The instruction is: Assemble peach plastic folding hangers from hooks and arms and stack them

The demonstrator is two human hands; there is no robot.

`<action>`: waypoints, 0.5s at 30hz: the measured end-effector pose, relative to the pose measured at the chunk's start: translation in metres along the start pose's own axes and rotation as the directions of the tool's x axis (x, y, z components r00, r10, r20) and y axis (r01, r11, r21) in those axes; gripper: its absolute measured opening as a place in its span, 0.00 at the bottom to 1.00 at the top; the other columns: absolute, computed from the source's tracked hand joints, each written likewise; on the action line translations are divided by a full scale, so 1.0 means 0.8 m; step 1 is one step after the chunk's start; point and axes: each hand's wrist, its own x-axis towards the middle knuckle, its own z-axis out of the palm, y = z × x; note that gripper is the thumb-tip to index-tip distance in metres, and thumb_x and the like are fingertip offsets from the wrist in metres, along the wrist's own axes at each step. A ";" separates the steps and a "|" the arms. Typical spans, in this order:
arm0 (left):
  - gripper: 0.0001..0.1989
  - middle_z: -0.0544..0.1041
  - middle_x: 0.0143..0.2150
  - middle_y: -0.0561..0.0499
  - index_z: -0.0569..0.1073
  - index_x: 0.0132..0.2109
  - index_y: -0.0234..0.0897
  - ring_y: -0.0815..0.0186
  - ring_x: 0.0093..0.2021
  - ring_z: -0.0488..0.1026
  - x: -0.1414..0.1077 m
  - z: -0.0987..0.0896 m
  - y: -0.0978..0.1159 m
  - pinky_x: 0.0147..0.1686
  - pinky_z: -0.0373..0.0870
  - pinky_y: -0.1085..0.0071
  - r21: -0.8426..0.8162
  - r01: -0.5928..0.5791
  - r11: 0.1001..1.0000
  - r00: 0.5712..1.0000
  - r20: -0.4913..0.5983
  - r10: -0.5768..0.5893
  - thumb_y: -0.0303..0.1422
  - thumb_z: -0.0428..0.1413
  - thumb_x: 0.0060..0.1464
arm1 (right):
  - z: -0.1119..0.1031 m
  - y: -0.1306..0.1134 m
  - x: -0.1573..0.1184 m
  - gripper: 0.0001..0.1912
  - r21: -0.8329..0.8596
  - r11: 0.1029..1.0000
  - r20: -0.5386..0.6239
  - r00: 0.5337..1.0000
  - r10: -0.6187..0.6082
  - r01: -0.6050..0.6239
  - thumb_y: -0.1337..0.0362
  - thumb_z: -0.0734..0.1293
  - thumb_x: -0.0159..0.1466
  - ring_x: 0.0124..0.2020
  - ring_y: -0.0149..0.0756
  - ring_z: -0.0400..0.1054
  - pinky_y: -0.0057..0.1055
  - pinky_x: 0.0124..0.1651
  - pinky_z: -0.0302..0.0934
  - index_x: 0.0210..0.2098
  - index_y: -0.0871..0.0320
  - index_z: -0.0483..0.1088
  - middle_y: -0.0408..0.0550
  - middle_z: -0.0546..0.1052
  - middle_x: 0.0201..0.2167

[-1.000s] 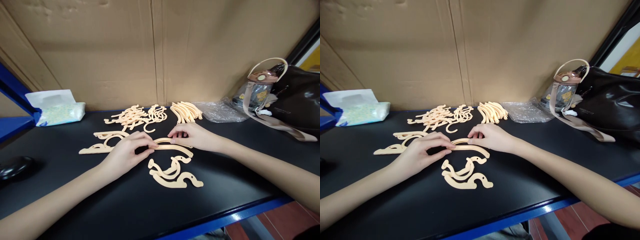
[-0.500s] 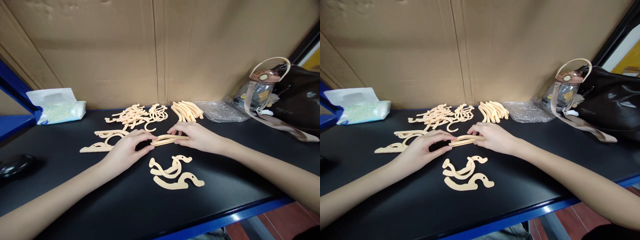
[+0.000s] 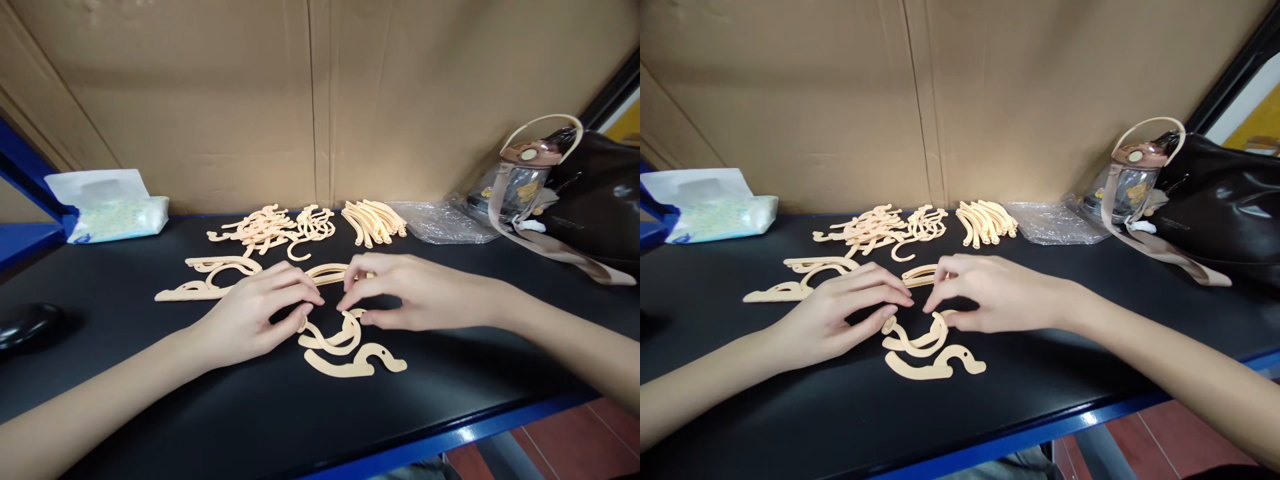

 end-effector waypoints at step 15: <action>0.03 0.69 0.31 0.54 0.67 0.33 0.37 0.70 0.31 0.64 0.002 0.002 0.005 0.30 0.59 0.74 0.000 0.011 1.000 0.994 0.111 -0.011 0.27 0.51 0.56 | 0.039 0.016 -0.006 0.15 0.359 0.933 -0.095 0.995 0.033 0.003 0.61 0.66 0.65 0.40 0.30 0.67 0.27 0.44 0.61 0.51 0.56 0.70 0.45 0.73 0.40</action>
